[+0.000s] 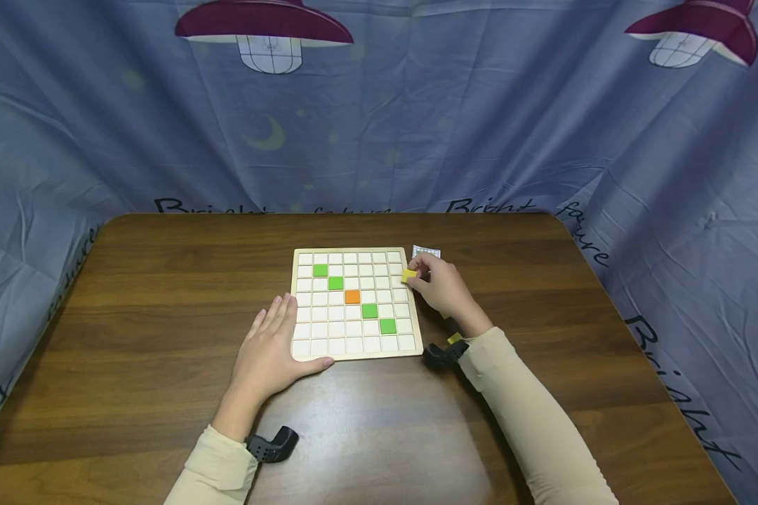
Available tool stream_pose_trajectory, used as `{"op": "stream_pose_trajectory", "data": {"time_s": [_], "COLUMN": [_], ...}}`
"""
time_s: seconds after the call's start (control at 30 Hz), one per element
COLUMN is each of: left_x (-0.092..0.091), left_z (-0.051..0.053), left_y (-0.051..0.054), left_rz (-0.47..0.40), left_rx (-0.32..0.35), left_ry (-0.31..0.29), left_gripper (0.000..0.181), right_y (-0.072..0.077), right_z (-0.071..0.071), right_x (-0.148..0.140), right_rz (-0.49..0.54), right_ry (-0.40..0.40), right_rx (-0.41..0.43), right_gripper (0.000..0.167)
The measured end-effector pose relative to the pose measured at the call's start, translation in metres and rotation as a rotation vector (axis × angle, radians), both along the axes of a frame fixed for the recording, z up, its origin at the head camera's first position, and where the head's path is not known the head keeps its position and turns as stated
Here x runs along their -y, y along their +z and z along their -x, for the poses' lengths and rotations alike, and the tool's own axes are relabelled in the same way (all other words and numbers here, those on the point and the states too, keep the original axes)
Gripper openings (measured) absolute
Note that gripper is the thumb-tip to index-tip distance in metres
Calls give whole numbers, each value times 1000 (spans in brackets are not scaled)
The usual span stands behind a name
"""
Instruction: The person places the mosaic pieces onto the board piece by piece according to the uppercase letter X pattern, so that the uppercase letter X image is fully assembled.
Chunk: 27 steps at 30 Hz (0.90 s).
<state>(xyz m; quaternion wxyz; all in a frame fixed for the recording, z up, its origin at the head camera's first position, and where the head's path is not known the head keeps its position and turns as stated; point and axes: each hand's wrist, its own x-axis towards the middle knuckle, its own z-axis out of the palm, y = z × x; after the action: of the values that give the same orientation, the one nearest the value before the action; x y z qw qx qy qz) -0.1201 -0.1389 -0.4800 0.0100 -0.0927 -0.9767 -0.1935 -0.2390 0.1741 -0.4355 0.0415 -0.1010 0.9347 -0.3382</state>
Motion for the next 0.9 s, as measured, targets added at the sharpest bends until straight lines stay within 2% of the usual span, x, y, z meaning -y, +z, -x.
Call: {"op": "stream_pose_trajectory", "data": {"time_s": [0.17, 0.33, 0.9], "left_x": [1, 1, -1], "left_z": [0, 0, 0], "left_y": [-1, 0, 1], "left_rz": [3, 2, 3], "left_rx": [2, 5, 2], "left_ry": [2, 7, 14], "left_gripper": [134, 134, 132], "right_y": [-3, -4, -6], "right_z": [15, 22, 22], "right_x": [22, 37, 47], "right_rz": [30, 5, -113], "right_ry": [41, 57, 75], "right_rx": [19, 29, -20], "right_gripper": [14, 14, 18]}}
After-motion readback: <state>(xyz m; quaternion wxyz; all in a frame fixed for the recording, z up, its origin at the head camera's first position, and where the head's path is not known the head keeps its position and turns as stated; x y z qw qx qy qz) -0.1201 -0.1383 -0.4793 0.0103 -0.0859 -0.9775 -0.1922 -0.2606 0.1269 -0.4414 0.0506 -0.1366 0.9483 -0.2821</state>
